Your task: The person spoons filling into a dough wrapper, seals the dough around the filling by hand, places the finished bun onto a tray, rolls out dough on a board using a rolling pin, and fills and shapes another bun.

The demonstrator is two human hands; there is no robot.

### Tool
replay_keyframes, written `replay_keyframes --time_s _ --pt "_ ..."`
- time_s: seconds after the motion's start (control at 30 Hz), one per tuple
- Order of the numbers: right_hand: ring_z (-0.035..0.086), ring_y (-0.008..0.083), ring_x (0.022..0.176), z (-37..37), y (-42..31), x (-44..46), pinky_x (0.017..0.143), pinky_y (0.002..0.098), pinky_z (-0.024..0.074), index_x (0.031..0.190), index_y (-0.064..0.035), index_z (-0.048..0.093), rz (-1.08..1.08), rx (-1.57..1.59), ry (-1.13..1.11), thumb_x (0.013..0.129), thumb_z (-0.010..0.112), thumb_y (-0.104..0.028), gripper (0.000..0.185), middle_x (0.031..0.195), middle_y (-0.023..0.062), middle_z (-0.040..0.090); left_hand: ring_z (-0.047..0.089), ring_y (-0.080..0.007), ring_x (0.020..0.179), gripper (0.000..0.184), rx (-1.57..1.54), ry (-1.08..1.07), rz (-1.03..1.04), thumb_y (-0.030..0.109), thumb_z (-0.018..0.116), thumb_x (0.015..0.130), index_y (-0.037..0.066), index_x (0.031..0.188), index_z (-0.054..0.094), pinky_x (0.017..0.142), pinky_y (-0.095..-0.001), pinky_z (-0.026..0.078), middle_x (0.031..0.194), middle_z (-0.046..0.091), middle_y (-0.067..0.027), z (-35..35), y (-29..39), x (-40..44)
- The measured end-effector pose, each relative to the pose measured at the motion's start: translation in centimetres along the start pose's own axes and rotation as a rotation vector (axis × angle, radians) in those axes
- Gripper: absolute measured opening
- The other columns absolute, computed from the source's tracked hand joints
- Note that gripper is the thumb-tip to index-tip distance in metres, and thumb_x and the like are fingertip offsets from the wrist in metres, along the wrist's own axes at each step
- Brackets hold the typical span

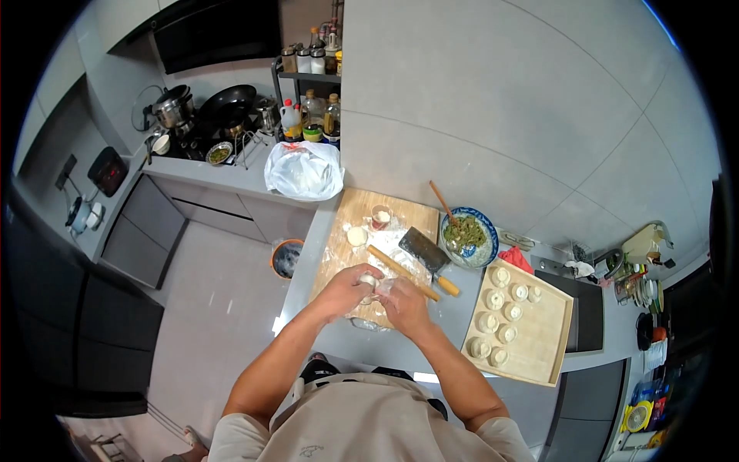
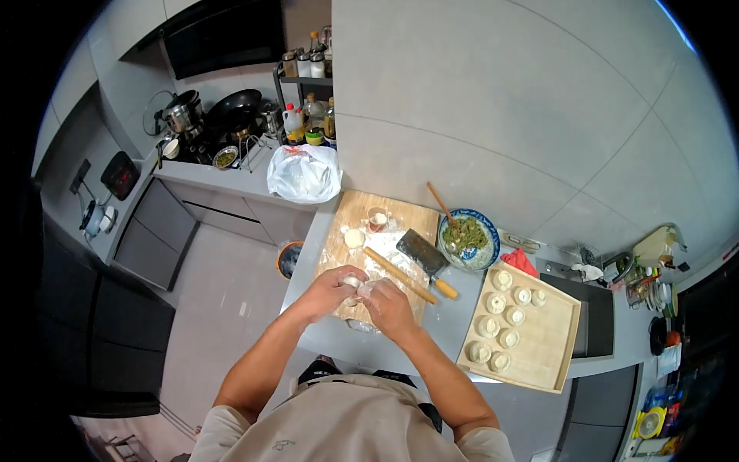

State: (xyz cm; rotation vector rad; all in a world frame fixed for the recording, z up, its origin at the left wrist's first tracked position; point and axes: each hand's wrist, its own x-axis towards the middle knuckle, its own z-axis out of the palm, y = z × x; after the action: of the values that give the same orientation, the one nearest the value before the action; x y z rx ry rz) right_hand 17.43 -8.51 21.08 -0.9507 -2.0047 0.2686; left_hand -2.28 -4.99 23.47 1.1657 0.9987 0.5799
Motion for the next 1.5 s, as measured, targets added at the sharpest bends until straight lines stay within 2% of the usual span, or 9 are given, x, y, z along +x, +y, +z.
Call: replay_keyframes --time_s 0.2,0.27,0.3,0.43,0.53,0.6,0.7,0.8,1.5 --pt "0.068 0.0280 0.079 0.0 -0.2 -0.1 0.071 0.0359 0.0554 0.111 -0.0028 0.074 0.187 0.065 0.004 0.090 0.075 -0.004 0.021 0.090 0.0129 0.067 0.063 -0.0163 0.107 0.033 0.053 -0.068 0.076 0.007 0.053 0.098 0.004 0.129 0.063 0.098 -0.0321 0.050 0.122 0.066 -0.0068 -1.1 0.0 0.6" --pt "0.068 0.0218 0.081 0.8 -0.9 -0.3 0.072 0.0331 0.0555 0.114 -0.0023 0.073 0.447 0.184 0.064 0.092 0.076 -0.006 0.023 0.093 0.0105 0.069 0.064 -0.0204 0.109 0.034 -0.586 0.028 0.009 0.020 0.048 0.105 0.007 0.133 0.060 0.101 -0.0376 0.051 0.118 0.066 -0.0079 -0.8 0.5 0.0" --pt "0.068 0.0156 0.082 1.3 -1.4 -0.3 0.073 0.0304 0.0557 0.117 -0.0018 0.072 0.707 0.309 0.121 0.093 0.077 -0.008 0.026 0.095 0.0080 0.070 0.064 -0.0204 0.109 0.034 -0.584 0.028 0.007 0.020 0.048 0.105 0.007 0.133 0.060 0.101 -0.0376 0.051 0.118 0.066 -0.0079 -0.1 -0.4 0.3" --pt "0.063 0.0043 0.084 2.4 -2.5 -0.4 0.076 0.0239 0.0533 0.115 0.0015 0.073 0.841 0.507 0.142 0.095 0.077 -0.010 0.023 0.094 -0.0001 0.069 0.065 -0.0227 0.105 0.036 -0.867 0.169 0.262 0.035 0.036 0.114 0.010 0.126 0.059 0.096 -0.0404 0.054 0.110 0.066 -0.0079 3.0 -4.9 2.4" --pt "0.064 0.0057 0.082 2.4 -2.3 -0.4 0.076 0.0244 0.0534 0.114 -0.0005 0.075 0.716 0.666 0.164 0.094 0.077 -0.008 0.021 0.094 0.0013 0.070 0.065 -0.0222 0.101 0.030 -1.017 0.339 0.338 0.032 0.038 0.113 0.010 0.114 0.058 0.088 -0.0372 0.055 0.105 0.064 -0.0081 3.6 -4.2 3.1" --pt "0.070 0.0204 0.085 1.8 -2.5 -0.3 0.075 0.0318 0.0571 0.111 -0.0027 0.074 0.615 0.243 0.085 0.087 0.081 -0.006 0.026 0.101 0.0111 0.072 0.066 -0.0225 0.101 0.027 -0.996 0.280 0.379 0.029 0.041 0.111 0.009 0.113 0.058 0.088 -0.0374 0.055 0.105 0.064 -0.0085 3.6 -3.6 2.5" --pt "0.069 0.0301 0.088 1.3 -1.1 0.3 0.075 0.0366 0.0571 0.110 -0.0039 0.074 0.138 0.016 0.126 0.083 0.080 -0.003 0.027 0.101 0.0140 0.071 0.066 -0.0229 0.101 0.023 -0.924 0.238 0.416 0.024 0.045 0.107 0.006 0.112 0.059 0.088 -0.0375 0.055 0.105 0.064 -0.0093 3.6 -3.0 2.1" --pt "0.068 0.0335 0.088 -0.2 -0.8 1.0 0.076 0.0399 0.0562 0.107 -0.0049 0.075 0.024 -0.124 0.025 0.083 0.079 -0.002 0.024 0.098 0.0136 0.070 0.065 -0.0223 0.099 0.020 -0.845 0.256 0.397 0.019 0.048 0.104 0.004 0.110 0.060 0.088 -0.0370 0.055 0.103 0.064 -0.0098 3.2 -3.0 2.1" --pt "0.064 0.0311 0.081 -1.8 -1.2 3.8 0.071 0.0404 0.0535 0.107 -0.0095 0.078 -0.030 -0.019 0.033 0.076 0.085 -0.004 0.033 0.091 0.0105 0.069 0.062 -0.0175 0.092 0.040 -0.634 0.171 0.197 0.041 0.048 0.112 0.004 0.108 0.064 0.081 -0.0362 0.054 0.103 0.063 -0.0069 2.3 -1.2 1.4"
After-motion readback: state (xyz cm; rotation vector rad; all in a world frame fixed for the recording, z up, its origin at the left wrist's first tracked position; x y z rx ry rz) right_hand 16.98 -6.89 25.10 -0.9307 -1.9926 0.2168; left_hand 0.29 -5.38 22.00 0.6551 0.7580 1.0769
